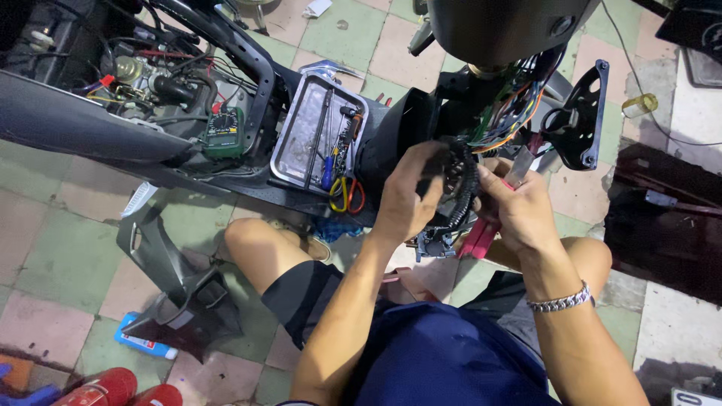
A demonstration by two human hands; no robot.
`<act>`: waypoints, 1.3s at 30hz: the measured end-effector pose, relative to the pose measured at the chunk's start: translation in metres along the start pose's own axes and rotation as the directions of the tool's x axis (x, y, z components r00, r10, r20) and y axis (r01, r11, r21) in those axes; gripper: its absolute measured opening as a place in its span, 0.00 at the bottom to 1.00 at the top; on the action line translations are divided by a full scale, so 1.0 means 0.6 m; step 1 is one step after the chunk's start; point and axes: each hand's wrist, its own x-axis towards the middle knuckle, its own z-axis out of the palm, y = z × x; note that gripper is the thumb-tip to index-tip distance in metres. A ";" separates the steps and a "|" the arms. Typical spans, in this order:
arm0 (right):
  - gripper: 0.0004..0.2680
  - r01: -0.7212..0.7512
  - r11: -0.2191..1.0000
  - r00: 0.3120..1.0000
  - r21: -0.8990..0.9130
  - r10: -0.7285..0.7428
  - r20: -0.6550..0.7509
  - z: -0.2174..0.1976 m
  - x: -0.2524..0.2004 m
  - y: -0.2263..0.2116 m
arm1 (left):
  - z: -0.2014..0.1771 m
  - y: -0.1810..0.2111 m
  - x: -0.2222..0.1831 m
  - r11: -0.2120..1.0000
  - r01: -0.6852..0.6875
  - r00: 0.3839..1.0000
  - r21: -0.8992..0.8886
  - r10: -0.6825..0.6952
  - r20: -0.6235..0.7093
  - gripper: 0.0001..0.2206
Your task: The person works on the wiring harness of a motorcycle, using pliers to strip and connect wires, and securing them together while the vehicle's internal components are exposed.
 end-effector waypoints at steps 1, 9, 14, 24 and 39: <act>0.04 -0.040 0.997 0.999 0.063 0.039 0.014 0.006 -0.001 -0.005 | -0.002 0.003 0.009 0.957 -0.227 0.973 0.179 0.230 0.006 0.18; 0.07 -0.200 0.962 0.977 0.187 0.210 -0.034 0.029 -0.053 -0.010 | 0.046 -0.056 0.050 0.953 -0.228 0.956 0.200 0.258 -0.141 0.16; 0.10 -0.403 0.897 0.893 0.183 0.342 0.293 0.034 -0.170 0.070 | 0.062 -0.130 0.084 0.882 -0.059 0.931 -0.468 -0.121 -0.345 0.12; 0.11 -0.085 0.976 0.994 -0.200 0.098 0.057 -0.016 -0.210 0.107 | 0.026 -0.120 0.121 0.814 0.145 0.975 -0.562 -0.216 -0.061 0.17; 0.11 0.240 0.958 0.958 -0.157 -0.260 -0.118 -0.019 0.049 0.104 | 0.053 -0.022 0.070 0.991 0.132 0.964 0.012 -0.126 -0.233 0.16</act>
